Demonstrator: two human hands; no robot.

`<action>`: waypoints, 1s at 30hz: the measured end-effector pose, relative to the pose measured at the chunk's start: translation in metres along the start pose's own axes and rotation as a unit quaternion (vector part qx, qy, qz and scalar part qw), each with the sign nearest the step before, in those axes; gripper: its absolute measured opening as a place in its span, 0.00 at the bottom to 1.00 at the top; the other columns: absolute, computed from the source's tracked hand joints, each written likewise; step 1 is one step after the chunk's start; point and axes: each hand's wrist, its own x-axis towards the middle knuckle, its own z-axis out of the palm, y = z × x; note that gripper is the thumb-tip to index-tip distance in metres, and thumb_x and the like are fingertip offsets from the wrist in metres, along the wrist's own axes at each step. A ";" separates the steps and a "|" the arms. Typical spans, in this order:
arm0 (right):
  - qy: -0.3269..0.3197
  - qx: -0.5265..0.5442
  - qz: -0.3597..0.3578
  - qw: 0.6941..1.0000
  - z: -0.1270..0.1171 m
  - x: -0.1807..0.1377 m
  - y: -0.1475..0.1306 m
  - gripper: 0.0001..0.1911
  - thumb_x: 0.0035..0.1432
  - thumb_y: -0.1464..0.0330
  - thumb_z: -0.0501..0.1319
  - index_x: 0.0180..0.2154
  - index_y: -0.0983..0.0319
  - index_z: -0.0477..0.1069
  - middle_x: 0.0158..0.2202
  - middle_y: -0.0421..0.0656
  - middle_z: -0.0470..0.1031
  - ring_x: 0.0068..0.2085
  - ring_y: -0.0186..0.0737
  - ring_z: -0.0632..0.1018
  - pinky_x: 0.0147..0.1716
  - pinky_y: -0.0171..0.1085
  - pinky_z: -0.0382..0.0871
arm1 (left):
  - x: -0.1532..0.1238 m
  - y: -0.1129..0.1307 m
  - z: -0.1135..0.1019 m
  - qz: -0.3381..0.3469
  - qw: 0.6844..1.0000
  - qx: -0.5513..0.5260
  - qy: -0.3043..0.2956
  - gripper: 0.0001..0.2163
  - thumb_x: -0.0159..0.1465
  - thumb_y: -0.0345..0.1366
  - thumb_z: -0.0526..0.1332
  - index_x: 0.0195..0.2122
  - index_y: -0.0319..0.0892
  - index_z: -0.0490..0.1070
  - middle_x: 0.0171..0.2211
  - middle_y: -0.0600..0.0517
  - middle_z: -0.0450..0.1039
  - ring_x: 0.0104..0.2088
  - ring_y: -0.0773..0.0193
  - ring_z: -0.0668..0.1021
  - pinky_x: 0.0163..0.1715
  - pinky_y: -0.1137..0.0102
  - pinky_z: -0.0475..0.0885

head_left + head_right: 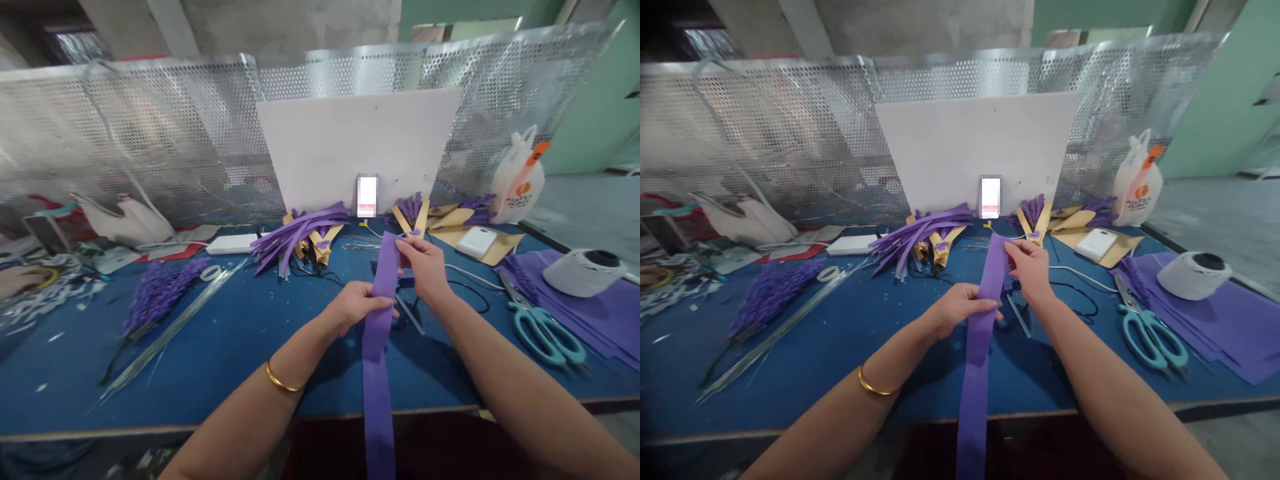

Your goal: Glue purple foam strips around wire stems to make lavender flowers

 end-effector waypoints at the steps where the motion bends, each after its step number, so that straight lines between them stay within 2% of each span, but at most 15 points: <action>1: 0.014 0.009 0.001 1.000 -0.003 0.005 0.001 0.14 0.42 0.59 0.67 0.27 0.62 0.73 0.20 0.36 0.68 0.21 0.29 0.65 0.19 0.32 0.61 | -0.005 0.003 -0.001 -0.033 0.998 0.015 -0.060 0.15 0.51 0.42 0.68 0.34 0.36 0.78 0.31 0.42 0.79 0.22 0.66 0.75 0.18 0.75 0.64; 3: 0.024 0.018 0.004 1.000 -0.008 0.011 0.002 0.14 0.41 0.59 0.67 0.27 0.62 0.72 0.19 0.35 0.67 0.19 0.29 0.65 0.19 0.31 0.60 | -0.012 0.010 -0.005 -0.086 0.980 0.027 -0.176 0.19 0.53 0.46 0.66 0.40 0.38 0.77 0.35 0.40 0.79 0.22 0.66 0.75 0.15 0.76 0.62; 4: 0.021 0.017 0.008 1.000 -0.008 0.012 0.002 0.14 0.41 0.59 0.67 0.27 0.62 0.71 0.19 0.35 0.67 0.19 0.29 0.65 0.19 0.32 0.60 | -0.014 0.013 -0.007 -0.104 0.972 0.030 -0.210 0.21 0.53 0.48 0.65 0.43 0.39 0.77 0.36 0.39 0.79 0.24 0.64 0.76 0.16 0.75 0.63; 5: 0.015 0.015 0.011 1.000 -0.008 0.012 0.003 0.14 0.41 0.58 0.66 0.26 0.62 0.71 0.19 0.35 0.66 0.19 0.29 0.65 0.18 0.32 0.60 | -0.014 0.015 -0.009 -0.101 0.972 0.030 -0.209 0.22 0.54 0.50 0.64 0.44 0.39 0.76 0.37 0.39 0.79 0.26 0.62 0.78 0.18 0.75 0.65; 6: 0.007 0.012 0.014 1.000 -0.006 0.010 0.003 0.14 0.41 0.58 0.66 0.26 0.62 0.71 0.19 0.35 0.67 0.19 0.29 0.65 0.18 0.32 0.60 | -0.012 0.017 -0.011 -0.082 0.980 0.026 -0.178 0.23 0.55 0.51 0.63 0.43 0.39 0.76 0.37 0.38 0.78 0.28 0.61 0.78 0.20 0.75 0.67; 8: -0.012 0.003 0.016 1.000 -0.001 0.003 0.004 0.14 0.42 0.58 0.66 0.25 0.62 0.71 0.18 0.35 0.67 0.19 0.29 0.65 0.19 0.32 0.60 | -0.004 0.015 -0.013 -0.016 0.999 0.014 -0.048 0.22 0.55 0.52 0.62 0.41 0.38 0.77 0.38 0.39 0.78 0.31 0.62 0.79 0.24 0.75 0.69; 10: -0.032 -0.009 0.013 0.999 0.006 -0.007 0.005 0.13 0.42 0.59 0.66 0.25 0.63 0.72 0.18 0.36 0.67 0.20 0.30 0.66 0.19 0.32 0.60 | 0.006 0.010 -0.014 0.039 0.997 -0.012 0.071 0.20 0.54 0.50 0.64 0.39 0.39 0.76 0.35 0.43 0.78 0.29 0.65 0.78 0.27 0.76 0.69; 11: -0.043 -0.016 0.008 0.999 0.009 -0.011 0.006 0.13 0.42 0.59 0.66 0.25 0.63 0.72 0.19 0.36 0.67 0.20 0.30 0.66 0.20 0.32 0.60 | 0.010 0.007 -0.014 0.053 0.993 -0.028 0.105 0.19 0.53 0.48 0.66 0.38 0.38 0.76 0.33 0.45 0.78 0.27 0.67 0.77 0.27 0.76 0.69; 17: -0.111 -0.090 -0.020 0.989 0.013 -0.019 0.012 0.13 0.46 0.59 0.65 0.28 0.63 0.75 0.21 0.37 0.69 0.23 0.31 0.67 0.22 0.32 0.60 | 0.018 -0.005 -0.010 0.091 0.976 -0.062 0.190 0.14 0.47 0.43 0.70 0.22 0.37 0.72 0.17 0.55 0.67 0.16 0.74 0.65 0.16 0.77 0.61; 21: -0.134 -0.102 -0.023 0.985 0.011 -0.013 0.012 0.13 0.46 0.60 0.65 0.31 0.63 0.75 0.22 0.39 0.72 0.24 0.34 0.70 0.24 0.34 0.63 | 0.018 -0.007 -0.008 0.077 0.976 -0.070 0.189 0.12 0.48 0.40 0.69 0.27 0.36 0.75 0.21 0.52 0.72 0.18 0.72 0.69 0.17 0.76 0.63; 24: -0.155 -0.152 -0.053 0.975 0.005 -0.006 0.008 0.14 0.52 0.60 0.60 0.34 0.63 0.75 0.26 0.41 0.75 0.26 0.36 0.73 0.26 0.35 0.66 | 0.020 -0.007 -0.009 0.080 0.969 -0.098 0.212 0.11 0.48 0.38 0.69 0.28 0.36 0.75 0.21 0.52 0.73 0.17 0.72 0.70 0.17 0.76 0.63; 26: -0.138 -0.263 -0.115 0.948 -0.007 0.003 0.003 0.14 0.56 0.63 0.56 0.39 0.63 0.74 0.32 0.44 0.77 0.30 0.39 0.76 0.31 0.37 0.68 | 0.022 -0.007 -0.013 0.080 0.960 -0.120 0.238 0.09 0.48 0.36 0.68 0.27 0.36 0.75 0.21 0.51 0.74 0.18 0.70 0.71 0.18 0.75 0.65; 27: -0.123 -0.344 -0.157 0.918 -0.015 0.009 0.000 0.13 0.57 0.65 0.55 0.42 0.62 0.73 0.35 0.45 0.77 0.33 0.40 0.77 0.34 0.38 0.67 | 0.022 -0.007 -0.015 0.080 0.956 -0.133 0.248 0.09 0.49 0.36 0.68 0.27 0.36 0.75 0.21 0.50 0.74 0.19 0.69 0.72 0.19 0.75 0.66; 29: -0.135 -0.512 -0.209 0.822 -0.032 0.021 -0.005 0.16 0.55 0.72 0.54 0.46 0.61 0.70 0.41 0.46 0.77 0.41 0.44 0.76 0.39 0.39 0.66 | 0.024 -0.006 -0.019 0.084 0.948 -0.162 0.260 0.07 0.49 0.34 0.67 0.28 0.36 0.74 0.22 0.50 0.75 0.20 0.68 0.74 0.21 0.73 0.69; 30: -0.168 -0.579 -0.206 0.770 -0.040 0.026 -0.006 0.19 0.53 0.74 0.55 0.47 0.61 0.69 0.44 0.47 0.76 0.43 0.45 0.76 0.40 0.39 0.65 | 0.024 -0.006 -0.022 0.088 0.944 -0.177 0.264 0.07 0.49 0.33 0.67 0.27 0.36 0.74 0.22 0.50 0.75 0.20 0.67 0.74 0.22 0.72 0.70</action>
